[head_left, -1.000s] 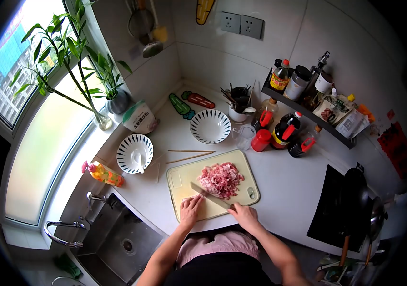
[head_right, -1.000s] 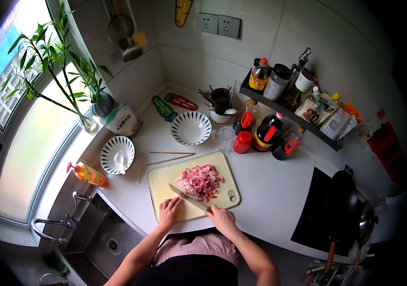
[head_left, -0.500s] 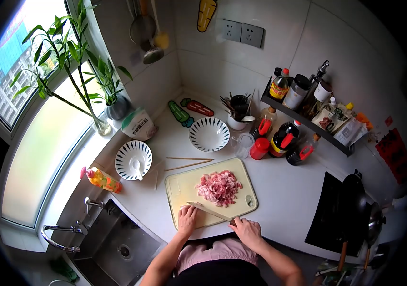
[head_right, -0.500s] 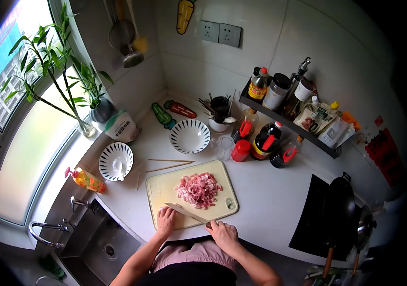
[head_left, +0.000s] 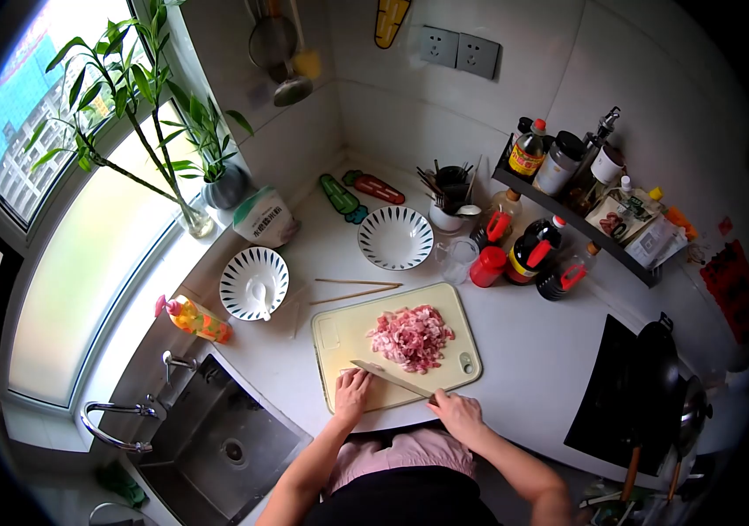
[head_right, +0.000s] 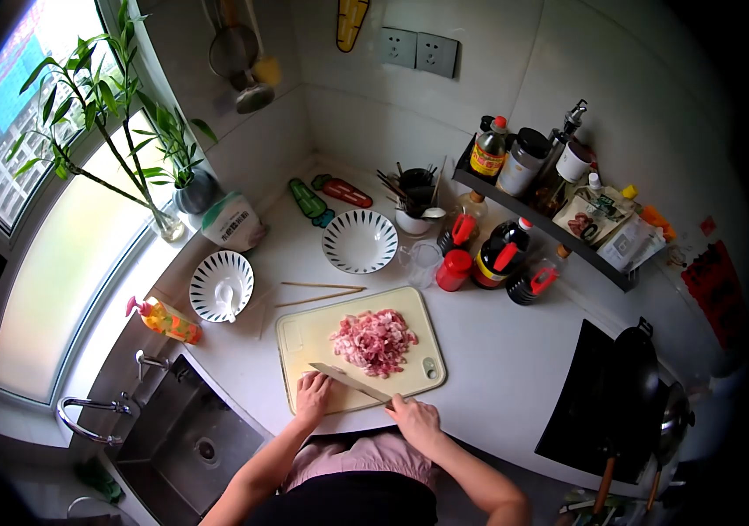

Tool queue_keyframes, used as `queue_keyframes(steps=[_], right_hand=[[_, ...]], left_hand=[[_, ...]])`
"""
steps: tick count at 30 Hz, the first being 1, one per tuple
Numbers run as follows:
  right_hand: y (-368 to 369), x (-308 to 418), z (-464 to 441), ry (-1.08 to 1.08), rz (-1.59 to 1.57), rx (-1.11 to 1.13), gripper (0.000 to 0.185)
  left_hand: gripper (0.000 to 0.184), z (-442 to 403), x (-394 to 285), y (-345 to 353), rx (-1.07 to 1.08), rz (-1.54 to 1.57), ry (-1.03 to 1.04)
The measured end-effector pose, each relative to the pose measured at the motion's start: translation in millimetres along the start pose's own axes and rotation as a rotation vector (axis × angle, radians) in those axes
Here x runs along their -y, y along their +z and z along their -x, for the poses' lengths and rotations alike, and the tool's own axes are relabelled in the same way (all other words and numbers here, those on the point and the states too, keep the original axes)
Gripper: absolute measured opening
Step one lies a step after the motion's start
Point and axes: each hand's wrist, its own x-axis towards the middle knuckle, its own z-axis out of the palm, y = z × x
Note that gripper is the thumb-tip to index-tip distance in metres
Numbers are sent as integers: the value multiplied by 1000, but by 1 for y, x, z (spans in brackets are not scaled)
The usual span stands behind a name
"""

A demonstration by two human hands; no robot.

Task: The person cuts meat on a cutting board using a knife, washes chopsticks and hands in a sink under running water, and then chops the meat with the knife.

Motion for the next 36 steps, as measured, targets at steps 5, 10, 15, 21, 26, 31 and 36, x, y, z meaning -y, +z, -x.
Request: queue_keyframes(steps=[5, 10, 15, 21, 26, 31, 36], right_hand=[[27, 4, -16, 21, -57, 13, 34], [55, 36, -65, -54, -21, -61, 35], [41, 1, -34, 27, -5, -15, 36], [-12, -23, 0, 119, -114, -98, 37], [3, 5, -4, 48, -233, -167, 34], [5, 18, -4, 38, -91, -158, 35], [-14, 17, 8, 25, 56, -110, 36]], left_hand=[[49, -1, 0, 1, -7, 34, -26], [49, 2, 4, 6, 27, 26, -26], [51, 2, 2, 2, -6, 12, -13], [52, 2, -3, 2, -73, 120, -58], [45, -5, -7, -10, -89, 163, -44], [48, 3, 3, 6, -31, 72, -57], [46, 4, 4, 9, -25, 32, -65]])
